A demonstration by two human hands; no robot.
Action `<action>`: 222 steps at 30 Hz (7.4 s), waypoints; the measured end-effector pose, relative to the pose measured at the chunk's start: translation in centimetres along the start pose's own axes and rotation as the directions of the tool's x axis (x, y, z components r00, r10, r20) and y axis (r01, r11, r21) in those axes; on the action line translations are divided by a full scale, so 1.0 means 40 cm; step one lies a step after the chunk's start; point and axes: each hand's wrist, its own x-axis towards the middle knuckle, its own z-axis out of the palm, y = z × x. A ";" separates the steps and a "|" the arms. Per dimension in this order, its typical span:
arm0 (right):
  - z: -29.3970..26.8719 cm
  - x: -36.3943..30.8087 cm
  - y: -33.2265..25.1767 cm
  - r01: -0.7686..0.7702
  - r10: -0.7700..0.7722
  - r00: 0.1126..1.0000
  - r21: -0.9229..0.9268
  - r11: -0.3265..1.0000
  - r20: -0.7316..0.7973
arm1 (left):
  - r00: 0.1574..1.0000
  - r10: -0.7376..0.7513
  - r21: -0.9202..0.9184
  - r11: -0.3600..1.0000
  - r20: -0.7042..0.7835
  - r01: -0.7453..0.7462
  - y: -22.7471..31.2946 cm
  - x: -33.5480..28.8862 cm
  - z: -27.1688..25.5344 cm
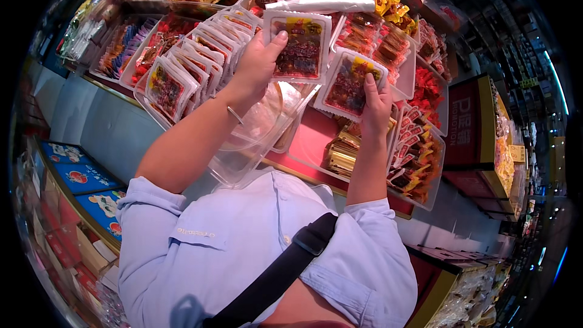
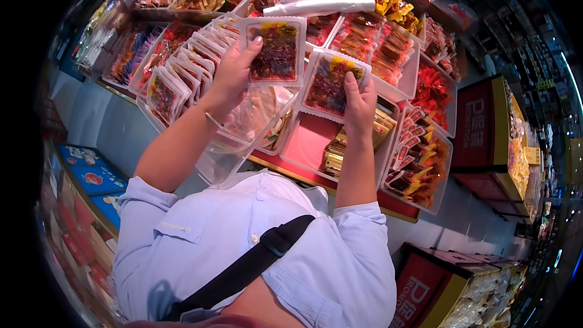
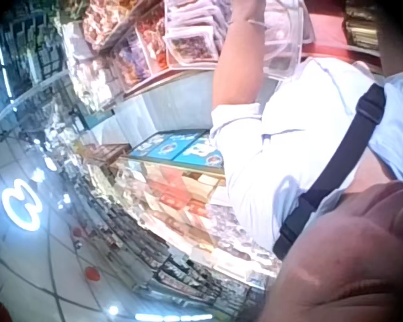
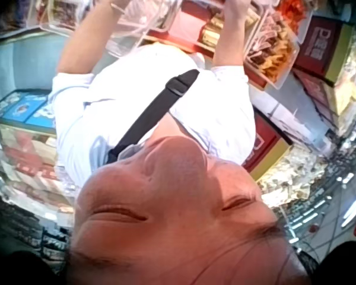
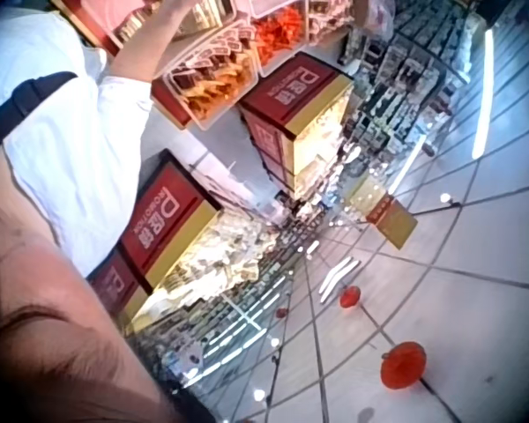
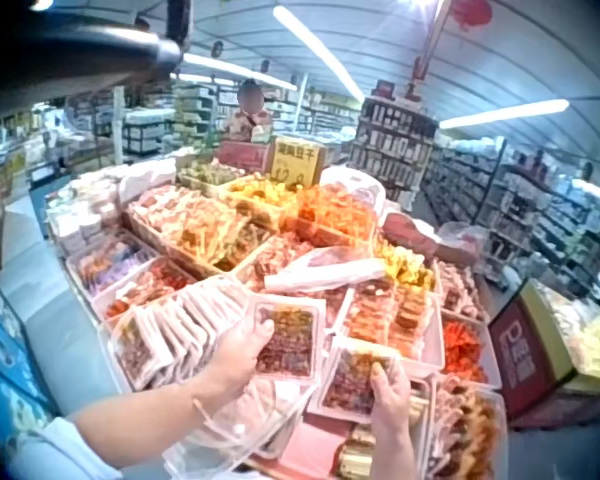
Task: The person repeatedly picks up small snack packets from a display bin and places them into a clear plastic tray. They handle the packets one at a time, arranging them in neat rows within the tray.
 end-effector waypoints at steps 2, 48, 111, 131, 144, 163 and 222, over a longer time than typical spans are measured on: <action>0.016 -0.008 -0.004 0.006 -0.002 0.999 0.093 0.996 -0.048 | 0.999 0.033 0.010 0.999 -0.020 -0.033 -0.012 0.007 -0.010; -0.060 0.116 0.111 0.225 -0.357 0.912 -0.479 0.848 -0.203 | 0.999 -0.039 0.035 0.999 -0.032 0.040 -0.007 -0.002 -0.010; 0.644 0.245 0.137 0.545 0.452 0.630 -0.774 0.322 0.632 | 0.961 -0.058 0.839 -0.475 0.272 -0.266 0.285 -0.176 -0.325; 0.561 0.135 0.336 0.576 0.204 0.725 -0.741 0.345 0.658 | 0.950 0.206 0.904 -0.405 0.235 -0.135 0.198 -0.085 -0.391; 0.373 0.265 0.171 0.300 0.033 0.864 -0.566 0.768 0.503 | 0.987 0.066 0.889 -0.446 0.148 -0.104 0.206 -0.066 -0.382; -0.243 0.062 0.288 0.134 0.034 0.991 -0.964 -0.228 0.130 | 0.923 -0.256 0.600 0.799 0.287 0.035 -0.073 -0.034 0.007; 0.064 0.039 0.042 -0.212 0.213 0.943 -0.033 0.977 0.255 | 0.913 -0.234 0.327 0.937 0.333 0.122 -0.070 -0.003 -0.006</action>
